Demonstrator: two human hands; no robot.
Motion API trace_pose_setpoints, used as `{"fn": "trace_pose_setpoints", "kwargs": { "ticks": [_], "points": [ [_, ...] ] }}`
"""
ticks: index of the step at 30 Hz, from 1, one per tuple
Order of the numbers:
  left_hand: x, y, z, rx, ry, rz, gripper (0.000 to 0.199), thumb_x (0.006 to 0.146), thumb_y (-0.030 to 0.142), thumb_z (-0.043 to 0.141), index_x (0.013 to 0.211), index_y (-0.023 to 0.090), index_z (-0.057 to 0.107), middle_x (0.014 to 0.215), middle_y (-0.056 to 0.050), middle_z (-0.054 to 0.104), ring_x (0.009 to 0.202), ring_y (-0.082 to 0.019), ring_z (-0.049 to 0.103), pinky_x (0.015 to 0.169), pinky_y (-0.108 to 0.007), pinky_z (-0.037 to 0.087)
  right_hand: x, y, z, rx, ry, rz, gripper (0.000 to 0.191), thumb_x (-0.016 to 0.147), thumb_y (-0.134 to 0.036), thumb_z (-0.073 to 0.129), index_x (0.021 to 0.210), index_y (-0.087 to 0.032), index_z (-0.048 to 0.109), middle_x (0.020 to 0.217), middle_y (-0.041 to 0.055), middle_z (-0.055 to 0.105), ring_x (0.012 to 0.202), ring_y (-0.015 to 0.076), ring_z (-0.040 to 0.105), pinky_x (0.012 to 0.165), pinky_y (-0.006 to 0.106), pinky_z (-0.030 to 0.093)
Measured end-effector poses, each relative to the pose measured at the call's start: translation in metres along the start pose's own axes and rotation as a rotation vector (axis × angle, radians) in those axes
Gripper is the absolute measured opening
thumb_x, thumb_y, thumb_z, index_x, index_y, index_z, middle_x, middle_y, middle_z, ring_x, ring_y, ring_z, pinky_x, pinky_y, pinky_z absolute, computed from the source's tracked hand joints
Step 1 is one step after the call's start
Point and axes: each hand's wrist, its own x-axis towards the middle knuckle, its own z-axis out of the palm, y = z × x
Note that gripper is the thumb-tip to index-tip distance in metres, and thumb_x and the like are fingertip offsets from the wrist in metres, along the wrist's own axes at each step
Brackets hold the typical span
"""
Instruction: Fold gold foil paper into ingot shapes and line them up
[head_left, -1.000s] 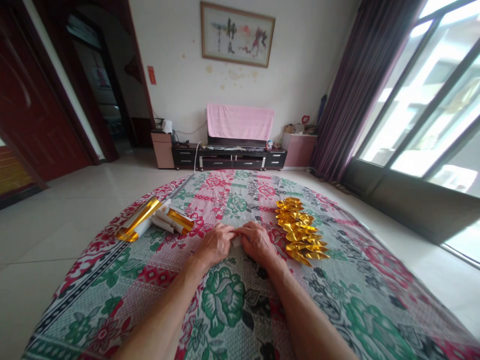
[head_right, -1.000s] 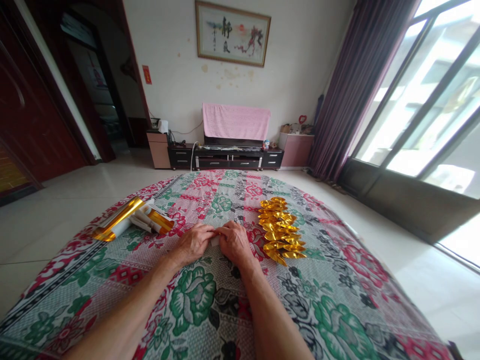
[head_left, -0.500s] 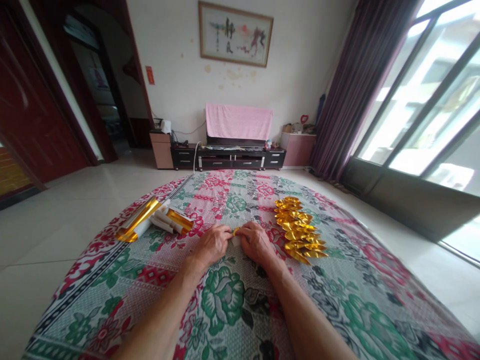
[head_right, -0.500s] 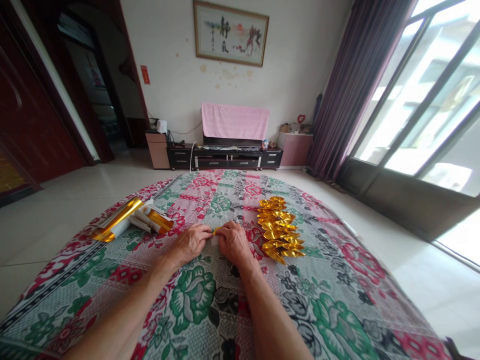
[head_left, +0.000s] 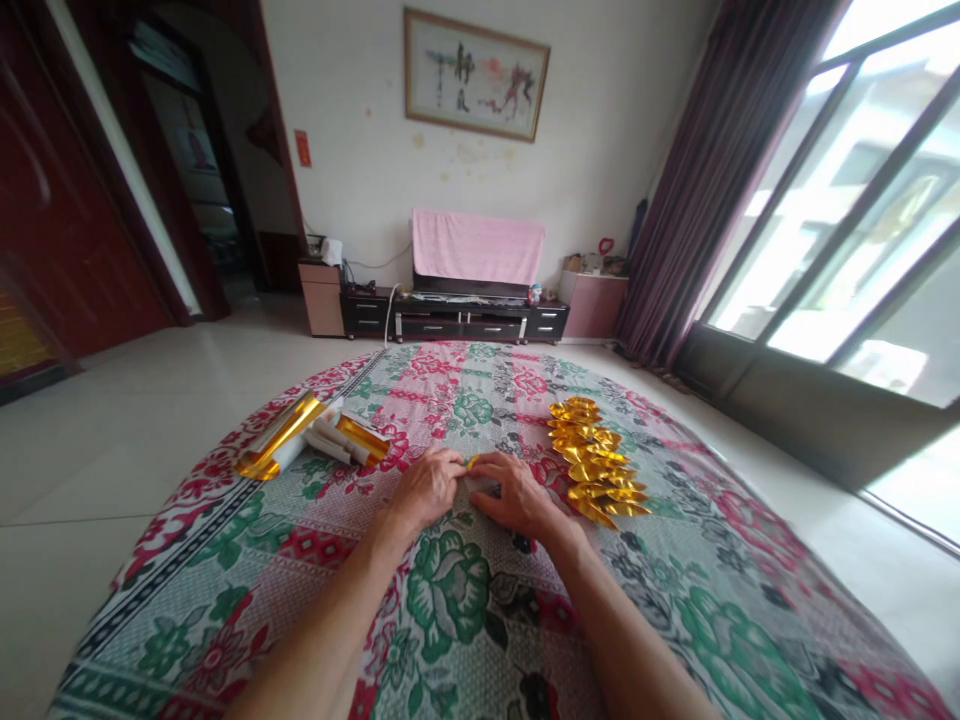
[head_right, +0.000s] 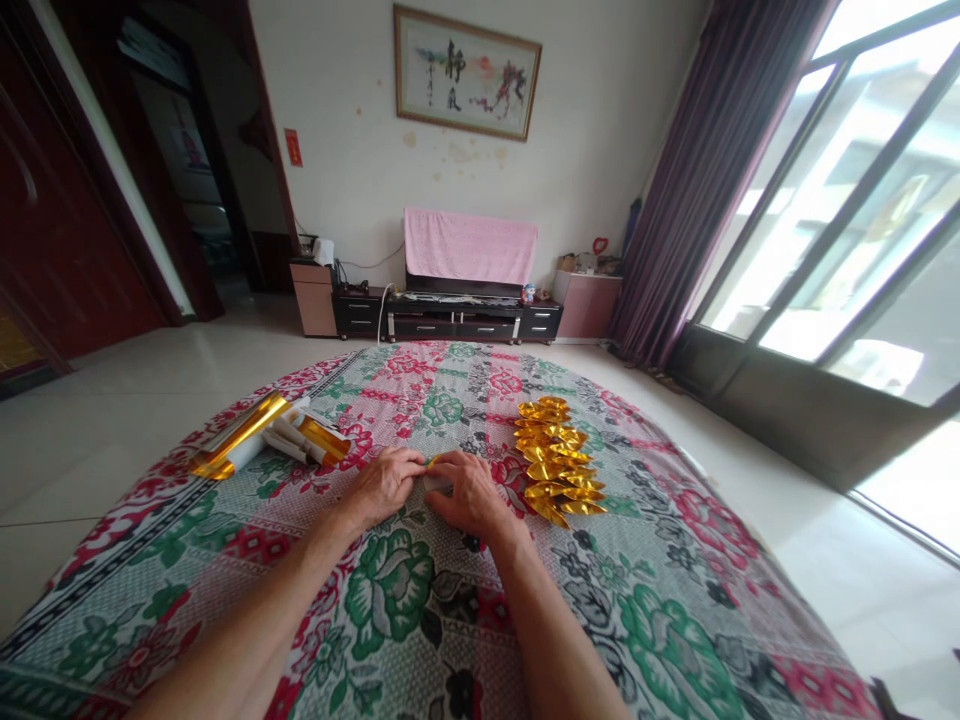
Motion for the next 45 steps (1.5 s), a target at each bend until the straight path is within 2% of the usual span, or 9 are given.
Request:
{"fn": "trace_pose_setpoints", "kwargs": {
  "ticks": [11,17,22,26,29,33,39,45],
  "points": [
    [0.0,-0.003,0.003,-0.022,0.012,0.003,0.036,0.076,0.007,0.043,0.095,0.022,0.069,0.098,-0.004,0.063,0.094,-0.018,0.054,0.091,-0.034,0.042,0.001,0.0,0.004,-0.026,0.027,-0.022,0.02,0.08,-0.025,0.059,0.098,-0.029,0.067,0.103,0.0017,0.062,0.097,0.0171,0.055,0.087,0.031,0.04],
    [0.001,0.001,0.002,-0.044,0.047,-0.024,0.03,0.076,0.009,0.046,0.089,0.022,0.07,0.093,-0.003,0.064,0.092,-0.017,0.054,0.09,-0.033,0.042,0.0,-0.003,0.01,-0.072,0.095,0.0,0.016,0.083,-0.023,0.053,0.092,-0.024,0.066,0.101,0.0031,0.063,0.095,0.0159,0.055,0.086,0.03,0.039],
    [0.003,0.006,-0.001,-0.058,0.067,-0.051,0.019,0.08,0.018,0.051,0.081,0.022,0.07,0.092,-0.003,0.066,0.089,-0.017,0.055,0.088,-0.033,0.042,0.001,-0.007,0.009,-0.066,0.114,0.045,0.019,0.087,-0.02,0.045,0.086,-0.02,0.064,0.097,0.0041,0.064,0.092,0.0155,0.056,0.084,0.028,0.039],
    [0.004,0.008,-0.001,-0.04,0.074,-0.062,0.021,0.083,0.021,0.05,0.076,0.02,0.069,0.088,-0.004,0.066,0.087,-0.017,0.056,0.084,-0.032,0.042,0.001,-0.009,0.008,-0.055,0.115,0.055,0.012,0.078,-0.019,0.055,0.086,-0.021,0.064,0.1,0.003,0.064,0.094,0.0167,0.055,0.086,0.029,0.038],
    [0.005,0.009,-0.002,-0.043,0.082,-0.064,0.02,0.083,0.02,0.05,0.075,0.019,0.068,0.087,-0.003,0.066,0.087,-0.016,0.056,0.083,-0.031,0.042,0.001,-0.009,0.009,-0.057,0.123,0.087,0.017,0.071,-0.017,0.06,0.088,-0.021,0.062,0.097,0.0023,0.064,0.093,0.0172,0.055,0.086,0.029,0.038],
    [0.005,0.01,-0.002,-0.044,0.087,-0.069,0.02,0.084,0.021,0.049,0.076,0.019,0.068,0.086,-0.004,0.065,0.087,-0.016,0.056,0.084,-0.03,0.041,0.002,-0.008,0.012,-0.071,0.158,0.137,0.008,0.079,-0.019,0.053,0.082,-0.019,0.061,0.089,0.003,0.064,0.087,0.0159,0.056,0.082,0.028,0.038],
    [0.006,0.01,-0.002,-0.018,0.075,-0.075,0.021,0.085,0.021,0.047,0.074,0.018,0.066,0.083,-0.004,0.064,0.087,-0.016,0.055,0.084,-0.03,0.041,0.005,-0.007,0.016,-0.129,0.195,0.171,0.016,0.084,-0.021,0.048,0.075,-0.018,0.061,0.079,0.0036,0.061,0.08,0.0146,0.055,0.077,0.025,0.038],
    [0.005,0.012,-0.004,0.019,0.057,-0.037,0.019,0.084,0.019,0.047,0.078,0.019,0.065,0.082,-0.004,0.063,0.086,-0.017,0.055,0.082,-0.03,0.042,0.006,-0.007,0.017,-0.113,0.188,0.173,0.015,0.084,-0.022,0.05,0.09,-0.022,0.064,0.087,0.0036,0.061,0.084,0.0154,0.055,0.078,0.026,0.038]
  ]
}}
